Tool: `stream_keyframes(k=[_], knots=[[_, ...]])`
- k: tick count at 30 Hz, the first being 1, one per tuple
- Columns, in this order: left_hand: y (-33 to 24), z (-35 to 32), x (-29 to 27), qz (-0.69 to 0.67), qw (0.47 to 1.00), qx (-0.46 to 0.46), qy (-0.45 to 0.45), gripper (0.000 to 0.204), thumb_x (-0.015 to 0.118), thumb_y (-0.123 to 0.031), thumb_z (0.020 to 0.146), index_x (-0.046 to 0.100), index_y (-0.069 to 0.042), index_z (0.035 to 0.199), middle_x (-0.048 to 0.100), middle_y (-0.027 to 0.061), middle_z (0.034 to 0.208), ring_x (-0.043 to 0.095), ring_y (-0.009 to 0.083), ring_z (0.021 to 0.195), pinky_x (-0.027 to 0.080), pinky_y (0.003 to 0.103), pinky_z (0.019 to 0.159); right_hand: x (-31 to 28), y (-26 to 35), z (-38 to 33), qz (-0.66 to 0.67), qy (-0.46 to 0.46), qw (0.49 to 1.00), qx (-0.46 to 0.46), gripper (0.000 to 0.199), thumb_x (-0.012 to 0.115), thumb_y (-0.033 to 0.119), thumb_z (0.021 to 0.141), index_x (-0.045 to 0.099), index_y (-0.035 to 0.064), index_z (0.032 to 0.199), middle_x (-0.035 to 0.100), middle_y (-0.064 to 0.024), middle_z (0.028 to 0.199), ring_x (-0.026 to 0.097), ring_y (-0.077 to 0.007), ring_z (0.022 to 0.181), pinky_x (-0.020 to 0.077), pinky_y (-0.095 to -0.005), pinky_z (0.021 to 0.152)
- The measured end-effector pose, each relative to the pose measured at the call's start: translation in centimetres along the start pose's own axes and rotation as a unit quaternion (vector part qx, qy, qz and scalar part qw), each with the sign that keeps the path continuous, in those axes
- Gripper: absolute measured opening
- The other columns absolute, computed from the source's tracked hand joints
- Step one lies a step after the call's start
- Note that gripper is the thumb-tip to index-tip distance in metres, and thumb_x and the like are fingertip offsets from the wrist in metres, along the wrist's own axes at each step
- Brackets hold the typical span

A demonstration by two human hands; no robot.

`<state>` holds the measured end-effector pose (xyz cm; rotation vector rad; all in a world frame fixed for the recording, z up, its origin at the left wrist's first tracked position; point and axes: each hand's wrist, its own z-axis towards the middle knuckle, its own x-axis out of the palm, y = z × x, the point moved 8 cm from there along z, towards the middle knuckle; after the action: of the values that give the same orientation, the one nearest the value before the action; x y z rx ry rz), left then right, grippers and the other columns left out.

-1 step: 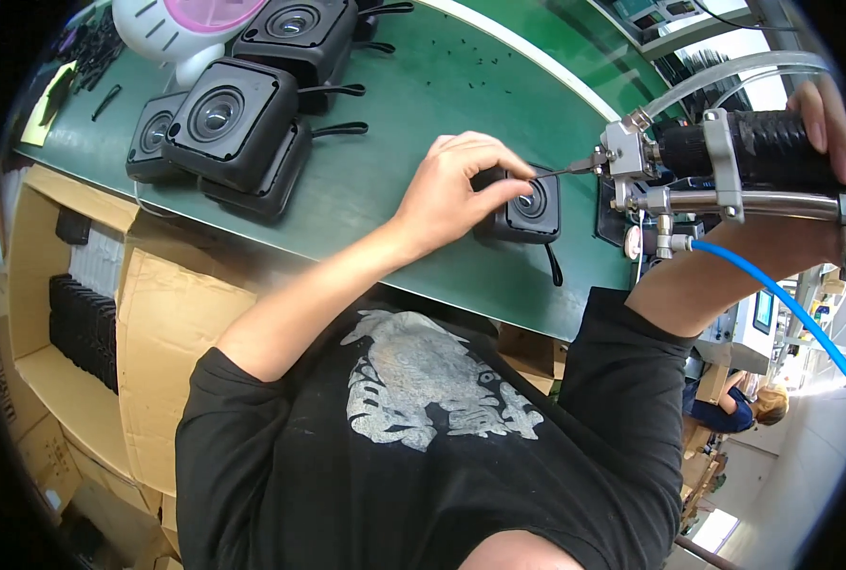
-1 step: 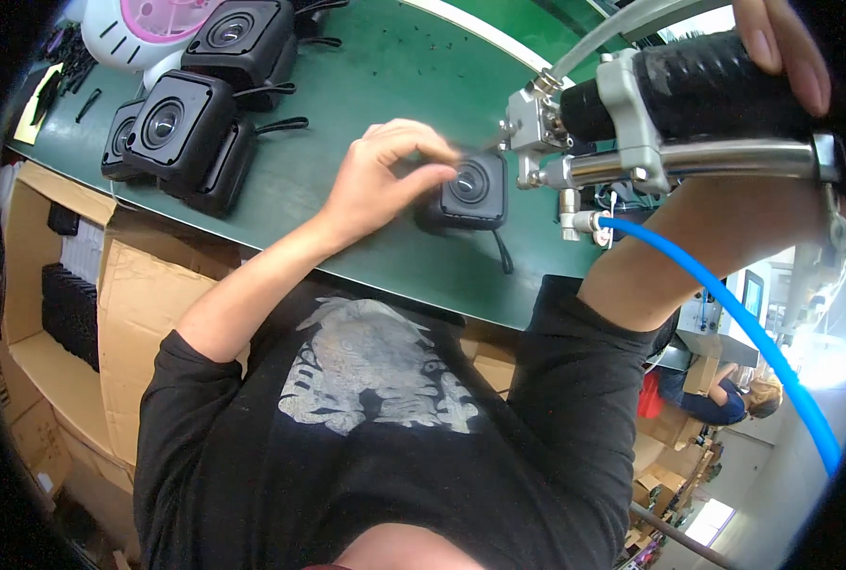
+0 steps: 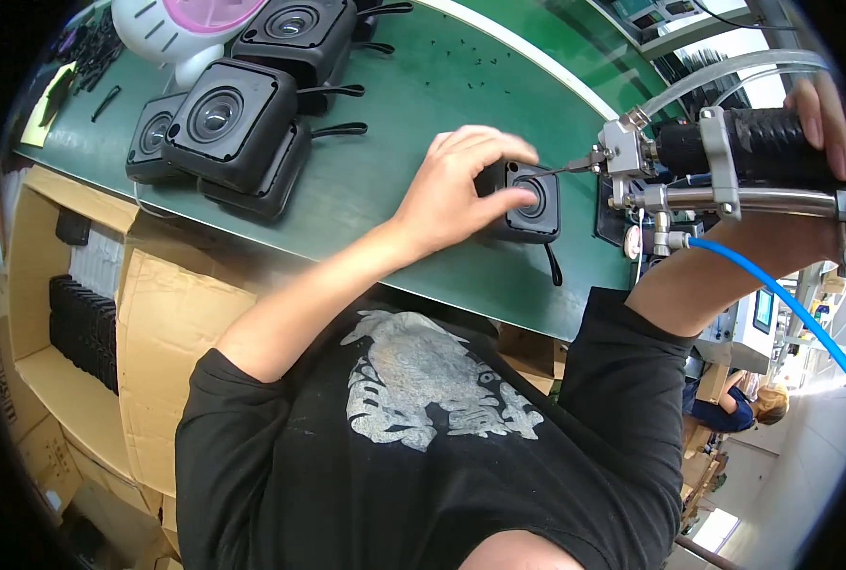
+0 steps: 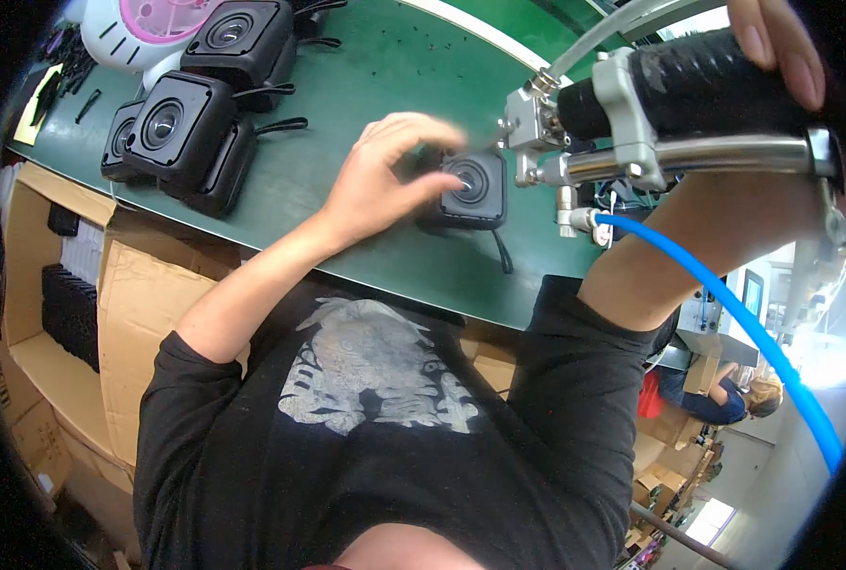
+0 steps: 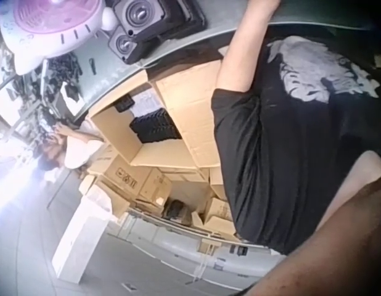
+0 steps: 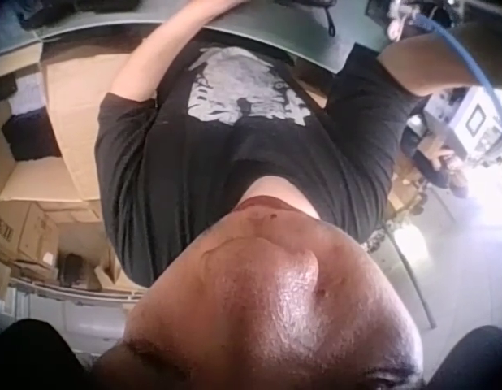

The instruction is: Using an electric screwdriver to assemble small speakers on a conveyor belt.

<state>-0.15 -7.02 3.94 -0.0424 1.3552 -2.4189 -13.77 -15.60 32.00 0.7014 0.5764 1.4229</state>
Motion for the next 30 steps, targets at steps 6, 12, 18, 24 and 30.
stream_keyframes(k=[6,12,18,24,30], knots=[[1.7,-0.7,1.7,0.09,0.986,-0.06,0.129,0.107,0.086,-0.046,0.066,0.032,0.007,0.142,0.04,0.0267,0.143,0.038,0.0391,0.136,0.029,0.046,0.115,0.4,-2.6,-0.3,-0.052,-0.068,0.996,0.001,0.052,0.055,0.051,0.091,0.051,0.0017,0.109,0.057,-0.0108,0.083,0.058,-0.021,0.068,0.05,-0.0382,0.065],[2.9,-1.5,2.6,0.115,0.973,-0.089,0.177,0.105,0.086,-0.043,0.065,0.034,0.008,0.141,0.043,0.0264,0.142,0.041,0.0401,0.134,0.033,0.045,0.113,1.2,-6.0,-0.5,-0.093,-0.129,0.987,0.007,0.05,0.059,0.049,0.087,0.05,0.003,0.105,0.053,-0.0075,0.079,0.054,-0.0176,0.066,0.045,-0.0346,0.067],[2.7,-1.2,2.5,0.124,0.973,-0.09,0.174,0.101,0.087,-0.042,0.065,0.038,0.008,0.138,0.046,0.0261,0.139,0.046,0.0398,0.13,0.036,0.044,0.111,0.1,-8.4,-1.4,-0.121,-0.167,0.978,0.029,0.044,0.061,0.044,0.086,0.051,0.004,0.102,0.051,-0.0045,0.077,0.05,-0.0148,0.064,0.0404,-0.032,0.068],[2.5,-1.4,2.3,0.137,0.976,-0.068,0.154,0.098,0.087,-0.042,0.064,0.041,0.008,0.135,0.049,0.0253,0.136,0.048,0.0397,0.127,0.038,0.044,0.108,0.5,-10.0,-1.6,-0.047,-0.062,0.992,0.095,0.035,0.043,0.036,0.099,0.057,0.0047,0.104,0.054,-0.0051,0.081,0.049,-0.0166,0.066,0.0395,-0.0355,0.069],[2.3,-1.3,2.2,0.139,0.975,-0.06,0.161,0.098,0.087,-0.043,0.063,0.042,0.008,0.133,0.051,0.0255,0.13,0.051,0.04,0.122,0.04,0.045,0.105,-0.4,-9.5,-2.0,-0.118,-0.169,0.975,0.079,0.031,0.052,0.036,0.094,0.053,0.0045,0.096,0.052,-0.005,0.075,0.049,-0.0154,0.063,0.0394,-0.0326,0.066]])
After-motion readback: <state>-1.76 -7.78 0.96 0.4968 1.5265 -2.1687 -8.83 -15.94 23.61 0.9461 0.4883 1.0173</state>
